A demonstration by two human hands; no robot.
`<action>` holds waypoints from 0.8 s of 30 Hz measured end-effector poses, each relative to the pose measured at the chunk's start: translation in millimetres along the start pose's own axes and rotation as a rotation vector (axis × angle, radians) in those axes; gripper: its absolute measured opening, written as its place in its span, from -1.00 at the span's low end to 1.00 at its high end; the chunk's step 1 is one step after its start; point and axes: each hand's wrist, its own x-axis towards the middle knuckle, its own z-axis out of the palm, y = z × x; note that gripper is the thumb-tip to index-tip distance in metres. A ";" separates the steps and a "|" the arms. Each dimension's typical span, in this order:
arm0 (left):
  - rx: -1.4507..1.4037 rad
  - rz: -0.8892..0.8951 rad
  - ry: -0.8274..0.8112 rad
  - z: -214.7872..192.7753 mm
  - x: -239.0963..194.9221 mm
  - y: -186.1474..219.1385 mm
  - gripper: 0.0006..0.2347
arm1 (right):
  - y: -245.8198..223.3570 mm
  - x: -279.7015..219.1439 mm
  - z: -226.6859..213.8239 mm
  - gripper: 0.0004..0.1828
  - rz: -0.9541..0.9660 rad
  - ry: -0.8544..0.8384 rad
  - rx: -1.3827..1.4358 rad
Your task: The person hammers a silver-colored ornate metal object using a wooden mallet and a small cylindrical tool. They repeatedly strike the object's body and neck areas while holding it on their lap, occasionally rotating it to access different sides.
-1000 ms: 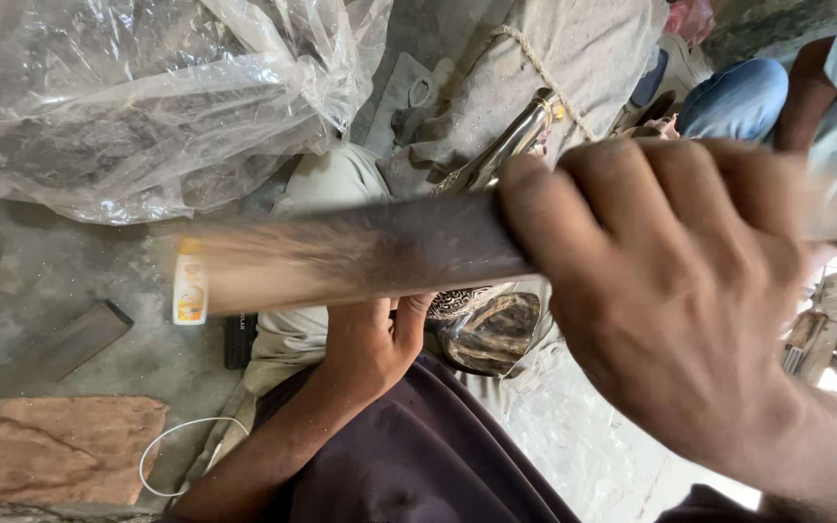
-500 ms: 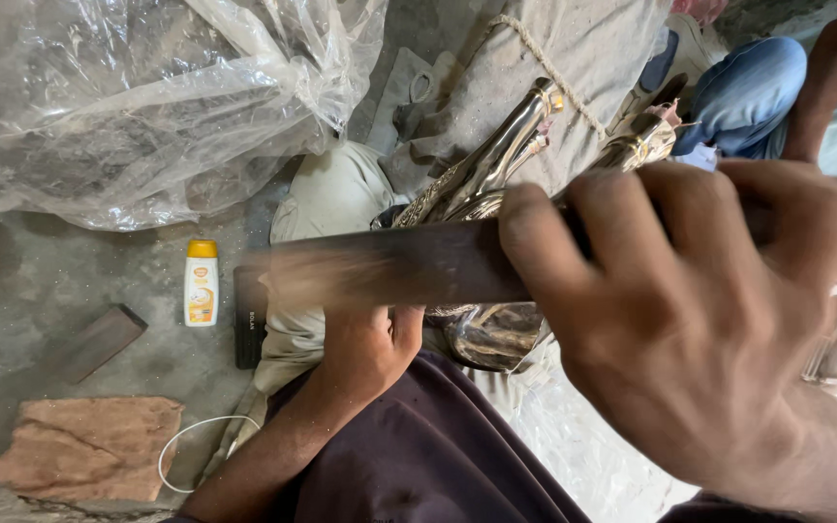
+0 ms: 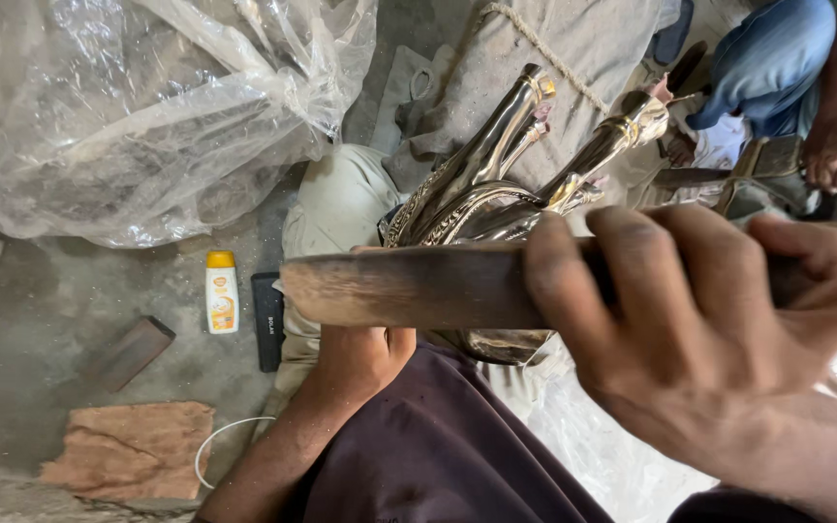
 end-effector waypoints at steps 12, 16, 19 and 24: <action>0.058 -0.122 -0.108 -31.2 52.7 23.4 -0.69 | -63.7 -152.1 102.4 -0.51 1.183 -0.270 0.899; 0.080 0.031 -0.390 -19.3 84.8 26.4 -0.68 | -108.0 -179.3 108.3 -0.58 1.652 -0.197 1.594; 0.151 0.110 -0.494 -14.7 101.2 28.1 -0.65 | -111.2 -185.4 106.1 -0.61 1.713 -0.221 1.584; 0.256 0.066 -0.619 -11.6 110.7 30.4 -0.63 | -88.0 -174.4 81.8 -0.54 1.431 0.025 1.494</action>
